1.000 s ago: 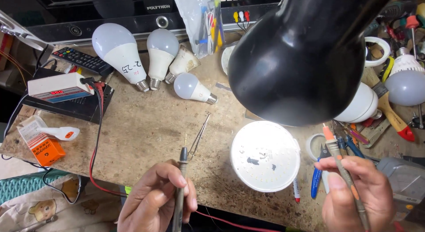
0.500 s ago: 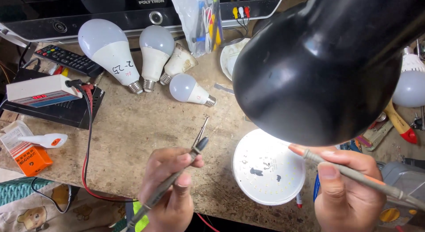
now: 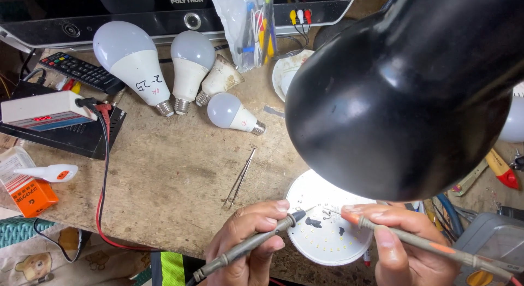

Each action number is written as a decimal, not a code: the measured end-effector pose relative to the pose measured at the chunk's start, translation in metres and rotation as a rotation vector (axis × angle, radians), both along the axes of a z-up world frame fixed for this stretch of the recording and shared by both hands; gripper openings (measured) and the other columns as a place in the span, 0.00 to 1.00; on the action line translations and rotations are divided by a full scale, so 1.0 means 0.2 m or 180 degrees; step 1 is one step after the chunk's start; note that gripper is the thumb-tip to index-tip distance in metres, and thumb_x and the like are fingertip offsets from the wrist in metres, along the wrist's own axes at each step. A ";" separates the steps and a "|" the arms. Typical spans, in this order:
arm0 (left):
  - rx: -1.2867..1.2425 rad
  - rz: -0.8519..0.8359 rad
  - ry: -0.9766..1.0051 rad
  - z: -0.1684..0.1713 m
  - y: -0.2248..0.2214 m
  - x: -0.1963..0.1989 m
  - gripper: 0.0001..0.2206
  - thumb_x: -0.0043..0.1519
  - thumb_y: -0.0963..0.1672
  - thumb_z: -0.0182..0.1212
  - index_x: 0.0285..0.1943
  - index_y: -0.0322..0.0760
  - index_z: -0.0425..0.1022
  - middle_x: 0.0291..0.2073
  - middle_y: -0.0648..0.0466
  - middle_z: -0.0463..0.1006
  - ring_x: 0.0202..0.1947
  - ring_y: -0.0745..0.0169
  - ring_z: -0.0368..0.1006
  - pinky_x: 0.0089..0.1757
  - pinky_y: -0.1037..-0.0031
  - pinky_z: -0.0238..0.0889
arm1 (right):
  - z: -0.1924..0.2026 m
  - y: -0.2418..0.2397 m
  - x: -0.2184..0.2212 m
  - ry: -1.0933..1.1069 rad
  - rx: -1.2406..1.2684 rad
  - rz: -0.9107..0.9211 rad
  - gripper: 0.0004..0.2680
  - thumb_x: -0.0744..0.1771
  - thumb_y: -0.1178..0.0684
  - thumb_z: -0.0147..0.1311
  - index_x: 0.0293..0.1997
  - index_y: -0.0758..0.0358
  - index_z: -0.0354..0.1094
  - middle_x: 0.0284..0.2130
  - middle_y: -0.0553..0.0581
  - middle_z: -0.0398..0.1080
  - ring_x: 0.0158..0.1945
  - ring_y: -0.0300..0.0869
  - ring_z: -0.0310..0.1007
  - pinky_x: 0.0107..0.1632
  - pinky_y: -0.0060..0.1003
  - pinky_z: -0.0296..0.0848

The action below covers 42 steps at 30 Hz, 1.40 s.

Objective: Repairing an LED panel by removing components with pliers and soldering new connections.

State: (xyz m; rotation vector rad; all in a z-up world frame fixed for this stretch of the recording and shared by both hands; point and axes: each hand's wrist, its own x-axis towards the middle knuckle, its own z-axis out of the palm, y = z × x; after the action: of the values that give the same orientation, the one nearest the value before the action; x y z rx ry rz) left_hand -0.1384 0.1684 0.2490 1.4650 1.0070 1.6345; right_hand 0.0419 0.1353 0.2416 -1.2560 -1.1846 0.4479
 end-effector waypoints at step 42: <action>0.0220 0.0053 0.0260 0.06 0.03 0.01 0.11 0.68 0.45 0.52 0.39 0.30 0.72 0.33 0.45 0.82 0.38 0.50 0.86 0.45 0.69 0.83 | 0.11 0.00 -0.01 -0.1021 -0.0423 0.0048 0.05 0.68 0.59 0.45 0.40 0.66 0.68 0.34 0.61 0.79 0.43 0.45 0.84 0.70 0.51 0.75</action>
State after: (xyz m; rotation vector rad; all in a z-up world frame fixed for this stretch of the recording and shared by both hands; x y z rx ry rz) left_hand -0.1363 0.1742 0.2606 1.5843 1.0190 1.6477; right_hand 0.0406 0.1348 0.2630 -1.4727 -1.4533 0.3482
